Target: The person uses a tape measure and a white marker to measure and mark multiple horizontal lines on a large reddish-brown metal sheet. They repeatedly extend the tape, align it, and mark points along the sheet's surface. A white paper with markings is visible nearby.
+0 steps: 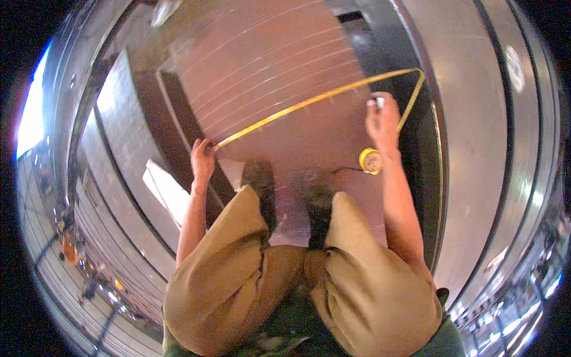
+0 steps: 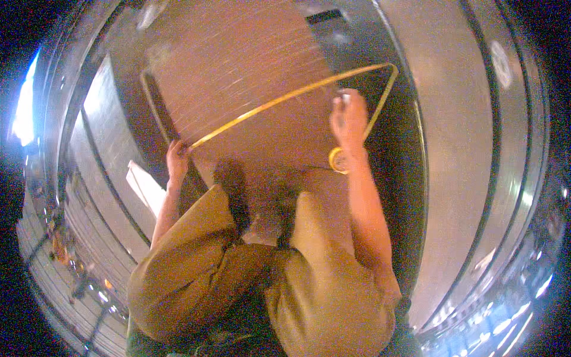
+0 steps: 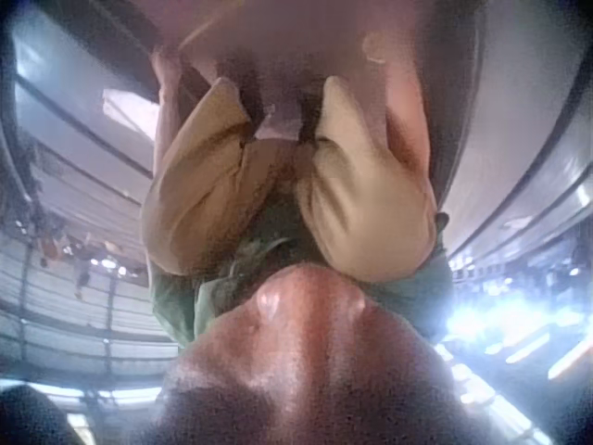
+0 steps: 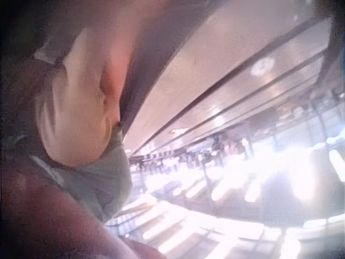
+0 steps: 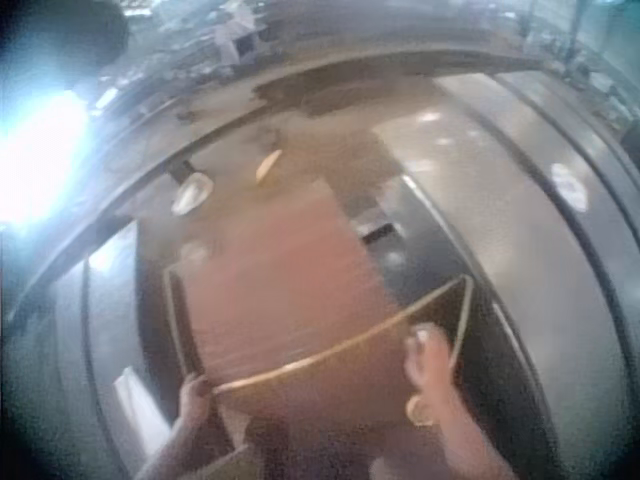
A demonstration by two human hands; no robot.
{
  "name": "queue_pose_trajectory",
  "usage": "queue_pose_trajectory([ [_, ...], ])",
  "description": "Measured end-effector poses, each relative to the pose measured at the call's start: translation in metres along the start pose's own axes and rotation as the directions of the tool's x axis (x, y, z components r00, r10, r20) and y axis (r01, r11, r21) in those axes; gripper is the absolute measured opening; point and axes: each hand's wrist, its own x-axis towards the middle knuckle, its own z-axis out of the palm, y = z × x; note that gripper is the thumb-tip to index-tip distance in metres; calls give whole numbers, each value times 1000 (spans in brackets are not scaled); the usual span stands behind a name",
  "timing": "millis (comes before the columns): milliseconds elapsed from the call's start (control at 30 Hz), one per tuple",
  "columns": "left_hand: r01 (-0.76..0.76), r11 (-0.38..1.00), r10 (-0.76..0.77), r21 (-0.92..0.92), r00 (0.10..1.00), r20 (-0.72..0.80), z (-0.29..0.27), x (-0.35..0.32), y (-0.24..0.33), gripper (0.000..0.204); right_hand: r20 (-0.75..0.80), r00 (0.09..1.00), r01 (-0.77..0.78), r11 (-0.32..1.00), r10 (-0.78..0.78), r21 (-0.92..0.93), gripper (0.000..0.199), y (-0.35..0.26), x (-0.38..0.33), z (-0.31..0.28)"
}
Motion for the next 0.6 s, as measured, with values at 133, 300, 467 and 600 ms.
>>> queue_pose_trajectory([
  [133,142,972,-124,-186,987,102,-7,4,16,22,-48,990,120,974,-132,-190,23,13,27,-14],
  [300,174,959,-148,-222,980,131,-10,2,13,20,146,977,193,938,-156,-287,30,19,62,-27],
  [467,157,941,-122,-301,984,131,-14,0,8,20,299,942,263,890,-153,-373,20,34,73,-24],
  [600,144,942,-113,-303,987,116,-14,2,10,18,326,937,268,858,-126,-438,16,41,80,-28],
])
